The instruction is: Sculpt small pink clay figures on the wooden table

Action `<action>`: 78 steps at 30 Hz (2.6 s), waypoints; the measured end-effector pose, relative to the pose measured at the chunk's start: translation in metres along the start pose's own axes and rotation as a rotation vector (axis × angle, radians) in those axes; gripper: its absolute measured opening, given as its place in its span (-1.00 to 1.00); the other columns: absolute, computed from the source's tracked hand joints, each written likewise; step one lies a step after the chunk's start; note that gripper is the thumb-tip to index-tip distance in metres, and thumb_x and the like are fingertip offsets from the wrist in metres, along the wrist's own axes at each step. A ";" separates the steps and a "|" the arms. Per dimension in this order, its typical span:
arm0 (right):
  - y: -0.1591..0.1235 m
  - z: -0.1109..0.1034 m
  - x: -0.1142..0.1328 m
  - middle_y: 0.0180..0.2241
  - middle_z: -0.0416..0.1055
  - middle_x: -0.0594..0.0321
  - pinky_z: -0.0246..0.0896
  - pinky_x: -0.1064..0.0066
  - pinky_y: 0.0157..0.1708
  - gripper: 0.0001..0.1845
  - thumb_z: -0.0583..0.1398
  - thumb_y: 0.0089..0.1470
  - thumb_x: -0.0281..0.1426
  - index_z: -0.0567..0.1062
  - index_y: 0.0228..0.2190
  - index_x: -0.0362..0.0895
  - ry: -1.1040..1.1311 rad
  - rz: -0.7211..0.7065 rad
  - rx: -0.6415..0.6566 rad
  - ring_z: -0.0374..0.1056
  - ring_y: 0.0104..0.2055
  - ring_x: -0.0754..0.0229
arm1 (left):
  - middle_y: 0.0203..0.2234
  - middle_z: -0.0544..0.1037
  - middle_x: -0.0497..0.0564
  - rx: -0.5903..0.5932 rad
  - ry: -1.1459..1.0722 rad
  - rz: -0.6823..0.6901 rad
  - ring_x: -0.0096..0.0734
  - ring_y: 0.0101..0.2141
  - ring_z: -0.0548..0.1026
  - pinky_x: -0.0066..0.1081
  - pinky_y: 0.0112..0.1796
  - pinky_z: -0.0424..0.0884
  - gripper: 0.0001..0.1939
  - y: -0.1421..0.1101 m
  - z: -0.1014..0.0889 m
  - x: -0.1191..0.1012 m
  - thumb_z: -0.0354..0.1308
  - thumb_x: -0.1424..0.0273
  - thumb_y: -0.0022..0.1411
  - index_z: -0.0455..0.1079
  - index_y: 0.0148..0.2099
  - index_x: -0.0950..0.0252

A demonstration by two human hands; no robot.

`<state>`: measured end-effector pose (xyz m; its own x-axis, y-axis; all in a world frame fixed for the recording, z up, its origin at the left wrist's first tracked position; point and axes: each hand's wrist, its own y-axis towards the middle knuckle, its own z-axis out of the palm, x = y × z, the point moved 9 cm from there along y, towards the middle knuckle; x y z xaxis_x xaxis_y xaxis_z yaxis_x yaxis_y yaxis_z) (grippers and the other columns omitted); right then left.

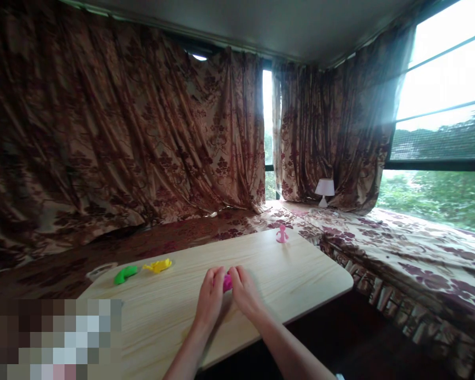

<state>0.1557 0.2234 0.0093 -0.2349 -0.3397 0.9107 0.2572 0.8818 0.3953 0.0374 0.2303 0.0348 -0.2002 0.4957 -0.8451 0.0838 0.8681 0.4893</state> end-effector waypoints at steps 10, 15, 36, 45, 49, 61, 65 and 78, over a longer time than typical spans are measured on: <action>-0.005 -0.005 0.014 -0.61 0.30 0.30 0.00 0.46 -0.50 -0.58 -0.14 0.20 -0.30 0.31 -0.59 -0.12 -0.321 -0.174 -0.067 0.19 -0.55 0.29 | -0.60 0.50 0.08 0.037 0.467 0.023 -0.26 -0.49 0.45 -0.40 -0.44 0.20 -0.52 -0.005 0.010 0.007 -0.25 0.18 0.26 0.36 -0.50 0.26; -0.002 -0.008 0.011 -0.54 0.34 0.32 0.08 0.50 -0.52 -0.65 -0.11 0.17 -0.24 0.35 -0.44 -0.12 -0.143 -0.100 -0.066 0.23 -0.53 0.29 | -0.38 0.51 0.00 -0.073 0.257 0.079 -0.35 -0.36 0.45 -0.44 -0.31 0.28 -0.73 -0.006 -0.002 -0.005 -0.08 0.19 0.20 0.33 -0.23 0.23; -0.001 -0.014 0.007 -0.55 0.34 0.31 0.05 0.49 -0.52 -0.71 -0.05 0.15 -0.24 0.38 -0.37 -0.12 -0.086 -0.105 -0.094 0.21 -0.53 0.29 | -0.42 0.48 -0.04 -0.081 -0.066 -0.021 -0.38 -0.41 0.45 -0.40 -0.34 0.33 -0.62 -0.006 -0.007 0.005 0.05 0.19 0.11 0.24 -0.05 0.24; -0.002 -0.008 0.005 -0.51 0.38 0.26 0.07 0.44 -0.46 -0.62 -0.12 0.19 -0.25 0.37 -0.48 -0.10 -0.262 -0.091 -0.069 0.28 -0.46 0.24 | -0.43 0.46 0.00 0.036 -0.108 -0.039 -0.32 -0.35 0.42 -0.34 -0.26 0.30 -0.70 -0.002 0.011 0.011 -0.10 0.19 0.20 0.35 -0.34 0.27; -0.006 0.002 0.008 -0.53 0.40 0.21 -0.01 0.42 -0.48 -0.62 -0.14 0.21 -0.31 0.36 -0.49 -0.10 -0.516 -0.141 -0.057 0.28 -0.49 0.21 | -0.60 0.38 -0.04 -0.088 0.085 -0.026 -0.33 -0.50 0.35 -0.36 -0.35 0.25 -0.67 -0.003 0.004 0.014 -0.14 0.22 0.21 0.27 -0.51 0.23; -0.006 -0.024 0.020 -0.40 0.34 0.25 0.15 0.43 -0.31 -0.68 -0.13 0.22 -0.30 0.37 -0.36 -0.10 -0.189 -0.172 -0.202 0.28 -0.33 0.24 | -0.42 0.47 -0.01 0.142 -0.450 -0.272 -0.44 -0.50 0.43 -0.50 -0.58 0.32 -0.63 -0.010 0.024 0.013 0.04 0.13 0.11 0.29 -0.15 0.31; -0.013 -0.016 0.044 -0.27 0.33 0.18 0.13 0.35 -0.14 -0.67 -0.12 0.22 -0.39 0.41 -0.25 -0.09 -0.254 -0.329 -0.104 0.25 -0.18 0.20 | -0.42 0.49 0.00 0.206 -0.860 -0.433 -0.50 -0.49 0.45 -0.51 -0.49 0.40 -0.73 -0.012 0.035 0.020 0.04 0.24 0.16 0.33 -0.18 0.33; -0.034 0.005 0.062 -0.10 0.28 0.11 0.14 0.24 -0.04 -0.67 -0.01 0.13 -0.40 0.33 -0.06 -0.10 -0.234 -0.514 0.037 0.23 -0.06 0.12 | -0.71 0.29 -0.20 -0.042 -1.053 -0.598 -0.67 -0.78 0.22 -0.63 -0.75 0.10 -0.93 -0.007 0.009 0.059 0.06 0.41 0.13 0.23 -0.34 0.29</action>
<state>0.1280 0.1738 0.0517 -0.5241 -0.6508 0.5494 0.0227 0.6342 0.7729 0.0334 0.2534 -0.0201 0.6978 -0.1867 -0.6915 0.2136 0.9758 -0.0479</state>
